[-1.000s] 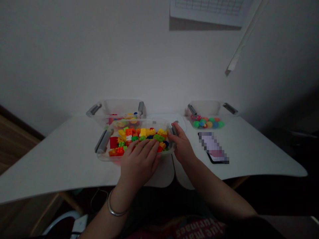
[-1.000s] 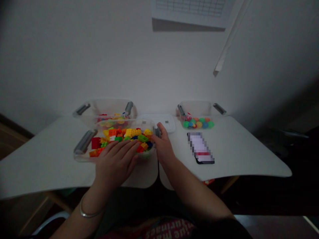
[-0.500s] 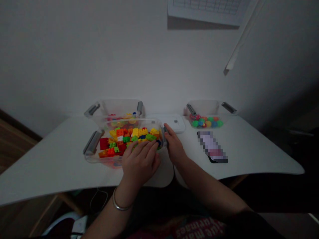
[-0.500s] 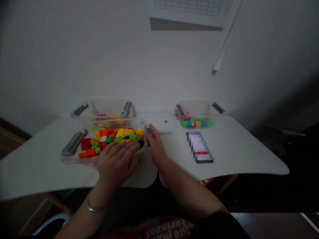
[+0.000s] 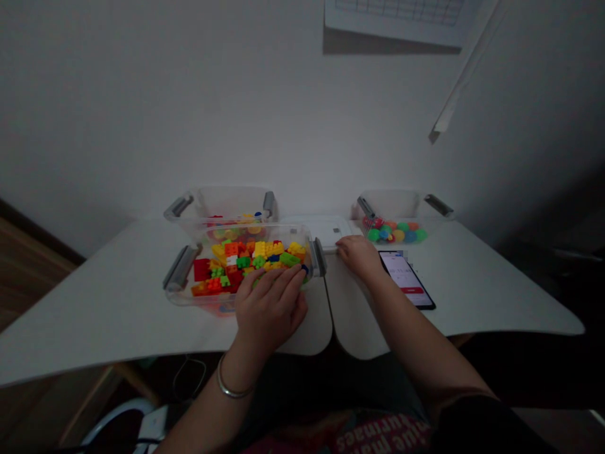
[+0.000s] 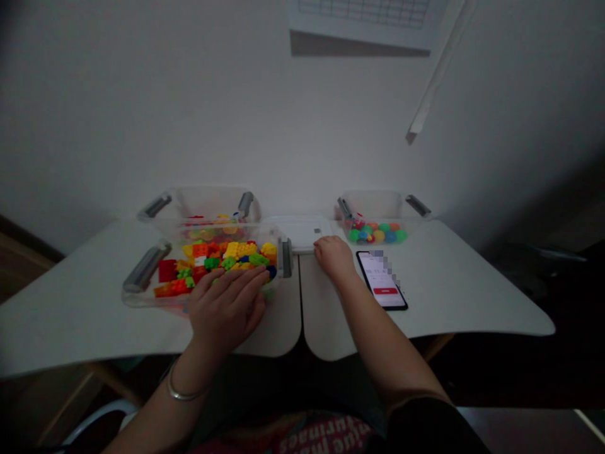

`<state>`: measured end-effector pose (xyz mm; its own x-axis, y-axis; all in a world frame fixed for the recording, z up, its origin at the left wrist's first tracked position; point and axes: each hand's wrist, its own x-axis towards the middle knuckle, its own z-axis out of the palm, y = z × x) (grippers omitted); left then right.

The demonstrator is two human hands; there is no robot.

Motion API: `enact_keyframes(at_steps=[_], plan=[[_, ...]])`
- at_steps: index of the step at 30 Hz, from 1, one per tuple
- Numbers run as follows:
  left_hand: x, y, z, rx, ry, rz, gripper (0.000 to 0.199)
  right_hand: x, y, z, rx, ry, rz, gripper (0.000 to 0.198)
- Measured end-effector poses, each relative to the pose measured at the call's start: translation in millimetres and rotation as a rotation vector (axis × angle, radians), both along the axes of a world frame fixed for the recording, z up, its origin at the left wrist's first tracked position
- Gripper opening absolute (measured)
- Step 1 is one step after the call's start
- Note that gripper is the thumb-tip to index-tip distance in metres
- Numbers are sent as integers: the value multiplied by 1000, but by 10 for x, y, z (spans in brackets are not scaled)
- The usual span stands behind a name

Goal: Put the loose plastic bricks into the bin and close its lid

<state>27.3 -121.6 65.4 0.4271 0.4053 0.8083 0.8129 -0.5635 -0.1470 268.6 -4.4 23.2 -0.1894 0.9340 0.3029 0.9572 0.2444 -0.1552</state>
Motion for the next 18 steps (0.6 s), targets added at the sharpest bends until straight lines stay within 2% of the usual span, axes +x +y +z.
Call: enact_keyframes(at_steps=[5, 18], plan=[[3, -4, 6, -2, 1, 13, 23, 15, 38, -197, 22, -8, -19, 30], [14, 4, 13, 29, -1, 8, 21, 12, 124, -330, 94, -13, -52, 23]])
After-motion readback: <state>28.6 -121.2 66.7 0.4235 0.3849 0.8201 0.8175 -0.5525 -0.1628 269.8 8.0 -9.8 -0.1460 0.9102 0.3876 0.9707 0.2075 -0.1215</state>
